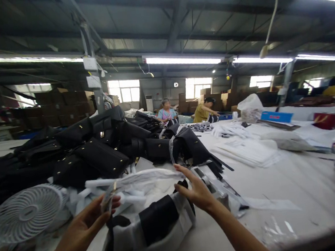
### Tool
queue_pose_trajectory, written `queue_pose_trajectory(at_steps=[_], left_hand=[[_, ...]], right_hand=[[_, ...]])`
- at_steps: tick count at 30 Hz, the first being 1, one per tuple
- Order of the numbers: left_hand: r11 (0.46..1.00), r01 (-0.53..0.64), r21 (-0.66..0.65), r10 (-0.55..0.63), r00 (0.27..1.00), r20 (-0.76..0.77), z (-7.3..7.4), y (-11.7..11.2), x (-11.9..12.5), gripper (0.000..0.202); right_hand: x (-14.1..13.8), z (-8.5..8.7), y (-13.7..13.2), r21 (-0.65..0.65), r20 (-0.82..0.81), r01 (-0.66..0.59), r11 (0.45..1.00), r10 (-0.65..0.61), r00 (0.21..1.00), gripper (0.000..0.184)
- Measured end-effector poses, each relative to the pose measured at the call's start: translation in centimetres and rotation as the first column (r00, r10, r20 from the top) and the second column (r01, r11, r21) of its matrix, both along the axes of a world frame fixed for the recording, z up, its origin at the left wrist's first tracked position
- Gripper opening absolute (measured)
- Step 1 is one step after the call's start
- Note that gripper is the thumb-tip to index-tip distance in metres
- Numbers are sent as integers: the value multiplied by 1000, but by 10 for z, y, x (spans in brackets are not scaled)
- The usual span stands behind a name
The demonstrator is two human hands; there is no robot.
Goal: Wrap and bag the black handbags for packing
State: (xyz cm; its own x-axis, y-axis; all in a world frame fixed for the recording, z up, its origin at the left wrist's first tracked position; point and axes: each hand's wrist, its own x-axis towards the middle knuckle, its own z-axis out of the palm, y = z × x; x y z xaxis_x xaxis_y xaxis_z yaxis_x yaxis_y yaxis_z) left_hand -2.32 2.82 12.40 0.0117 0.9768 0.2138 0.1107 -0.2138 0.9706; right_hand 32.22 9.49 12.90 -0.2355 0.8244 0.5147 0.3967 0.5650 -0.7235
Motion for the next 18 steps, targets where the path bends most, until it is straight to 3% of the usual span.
queue_pose_trajectory(at_steps=[2, 5, 7, 10, 13, 15, 18], left_hand=[[1000, -26, -1, 26, 999, -35, 0, -2, 6, 49], [995, -97, 11, 98, 993, -67, 0, -7, 15, 47], [994, -104, 24, 106, 988, -109, 1, -12, 21, 42], [999, -39, 29, 43, 989, -142, 5, -19, 22, 41], [999, -23, 30, 25, 997, -72, 5, -20, 5, 57], [997, -82, -11, 82, 997, 15, 0, -17, -15, 64], [967, -189, -170, 201, 978, 59, -16, -4, -47, 58]], right_hand=[[-5, 10, -8, 128, 29, 15, 992, -19, 999, 66], [-9, 16, -6, 264, 37, 44, 963, -56, 998, 42], [-7, 16, -1, 293, 51, 84, 952, -103, 993, 31], [0, 17, -1, 290, 83, 142, 947, -173, 981, 30], [10, 22, -12, 250, 126, 123, 961, -158, 979, 46], [18, 25, -19, 205, 92, 131, 970, -152, 984, 53], [31, 25, -13, 128, 6, 285, 950, -289, 957, 40]])
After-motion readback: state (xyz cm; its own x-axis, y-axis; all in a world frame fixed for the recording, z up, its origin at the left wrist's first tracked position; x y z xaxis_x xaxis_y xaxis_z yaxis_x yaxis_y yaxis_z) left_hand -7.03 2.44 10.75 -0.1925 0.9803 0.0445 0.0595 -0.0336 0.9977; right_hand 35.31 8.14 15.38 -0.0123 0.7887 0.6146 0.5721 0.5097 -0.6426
